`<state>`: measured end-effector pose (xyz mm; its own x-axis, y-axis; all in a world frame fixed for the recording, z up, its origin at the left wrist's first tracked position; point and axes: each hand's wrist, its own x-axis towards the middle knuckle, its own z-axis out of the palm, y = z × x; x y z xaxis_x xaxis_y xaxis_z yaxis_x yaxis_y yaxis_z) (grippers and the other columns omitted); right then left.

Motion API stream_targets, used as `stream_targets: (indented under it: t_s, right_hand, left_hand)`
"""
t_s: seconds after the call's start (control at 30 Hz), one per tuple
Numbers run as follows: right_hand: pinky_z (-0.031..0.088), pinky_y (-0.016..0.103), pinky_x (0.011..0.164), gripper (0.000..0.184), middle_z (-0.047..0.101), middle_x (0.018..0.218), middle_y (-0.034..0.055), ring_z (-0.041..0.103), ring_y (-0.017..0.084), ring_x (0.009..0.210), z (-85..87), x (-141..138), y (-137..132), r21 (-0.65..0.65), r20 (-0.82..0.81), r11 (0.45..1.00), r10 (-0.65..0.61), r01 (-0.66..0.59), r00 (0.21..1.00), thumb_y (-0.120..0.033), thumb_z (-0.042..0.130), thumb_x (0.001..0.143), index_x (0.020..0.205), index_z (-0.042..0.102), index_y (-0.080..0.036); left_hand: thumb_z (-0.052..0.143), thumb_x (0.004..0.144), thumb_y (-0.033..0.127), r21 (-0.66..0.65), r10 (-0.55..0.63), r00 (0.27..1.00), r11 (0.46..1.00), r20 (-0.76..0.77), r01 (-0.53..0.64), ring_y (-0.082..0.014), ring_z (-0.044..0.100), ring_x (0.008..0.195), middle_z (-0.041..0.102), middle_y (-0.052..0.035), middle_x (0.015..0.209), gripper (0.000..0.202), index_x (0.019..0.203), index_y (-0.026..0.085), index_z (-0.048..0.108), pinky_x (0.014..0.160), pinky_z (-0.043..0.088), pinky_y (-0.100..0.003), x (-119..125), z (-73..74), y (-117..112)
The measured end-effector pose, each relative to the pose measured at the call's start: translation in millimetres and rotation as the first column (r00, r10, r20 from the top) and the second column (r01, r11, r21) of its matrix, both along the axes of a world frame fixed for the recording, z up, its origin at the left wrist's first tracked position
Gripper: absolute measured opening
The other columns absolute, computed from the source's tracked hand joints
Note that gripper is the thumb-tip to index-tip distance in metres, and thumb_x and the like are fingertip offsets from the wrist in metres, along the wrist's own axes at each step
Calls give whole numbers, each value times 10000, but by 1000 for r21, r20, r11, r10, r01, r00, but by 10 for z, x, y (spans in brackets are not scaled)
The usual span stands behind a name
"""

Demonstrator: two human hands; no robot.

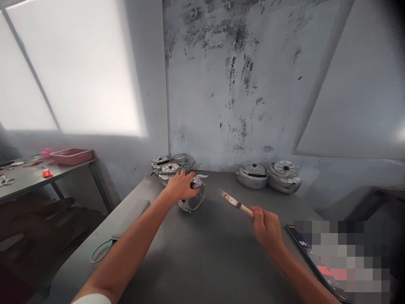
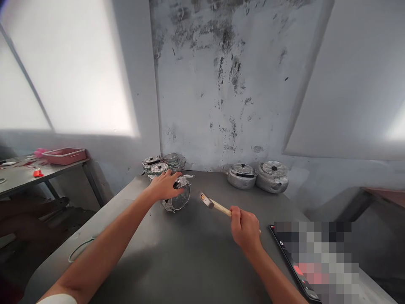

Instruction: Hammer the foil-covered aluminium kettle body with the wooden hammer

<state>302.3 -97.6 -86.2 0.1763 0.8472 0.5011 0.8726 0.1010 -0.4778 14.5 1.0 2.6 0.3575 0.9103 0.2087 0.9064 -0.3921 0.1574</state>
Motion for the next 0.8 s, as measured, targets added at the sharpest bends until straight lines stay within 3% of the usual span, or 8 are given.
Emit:
stream_targets:
  t_s: [0.1,0.2,0.3,0.4,0.53,0.57,0.7,0.8]
  right_hand:
    - [548,327,738,265,689,875,23,659,154,772,-19,-11,13,-129,104,988,-65,78,992,-362,525,1018,957,673,-150]
    - [575,421,878,351,647,1254,84,666,210,1034,-1,-76,2,-235,194,962,-91,136,977,-377,633,970,1262,613,-182]
    - [565,435,906,350,633,1289,89,656,223,1071,44,-144,-16,-307,273,933,-103,188,956,-368,624,975,1273,612,-187]
    - [566,433,904,346,636,1283,89,657,223,1067,94,-188,-26,-362,340,902,-110,237,934,-371,623,975,1268,615,-186]
    - [566,432,901,348,638,1278,89,658,224,1065,154,-229,-15,-402,402,877,-89,263,911,-372,624,975,1266,616,-182]
    - [566,432,902,346,637,1281,89,657,224,1067,166,-241,-7,-406,413,876,-79,261,907,-372,623,975,1267,616,-185]
    - [565,437,906,350,632,1292,90,654,227,1076,200,-295,50,-414,443,880,-30,234,896,-370,622,976,1275,611,-189]
    - [565,441,905,355,631,1292,89,654,228,1078,216,-345,113,-414,456,887,8,204,890,-369,623,975,1280,608,-189]
  left_hand:
    - [454,827,783,-24,-36,999,999,-1,36,-450,553,1210,529,-214,1380,819,1406,206,493,930,454,-501,-19,46,-65]
    - [353,872,787,-41,-70,997,997,9,71,-424,576,1199,590,-216,1322,797,1333,157,517,912,461,-452,-17,118,-106]
    - [403,873,745,-81,-78,997,994,7,79,-410,630,1118,654,-223,1218,765,1318,134,512,848,479,-417,-23,179,-111]
    - [467,823,783,-133,-94,996,987,0,94,-401,644,1113,632,-223,1296,845,1400,165,462,808,493,-386,-77,231,-88]
    - [522,740,857,-193,-132,991,972,24,134,-410,475,1363,406,-194,1570,1116,1594,246,144,922,473,-393,-188,273,-17]
    - [528,732,863,-210,-145,989,966,40,150,-408,443,1392,365,-180,1598,1134,1601,257,126,960,457,-402,-210,277,7]
    - [446,774,882,-223,-175,981,956,82,189,-376,523,1311,476,-140,1527,941,1475,255,434,1003,430,-398,-228,272,119]
    - [341,845,854,-198,-165,981,963,99,182,-361,608,1175,651,-143,1301,813,1239,202,622,936,456,-382,-187,260,208]
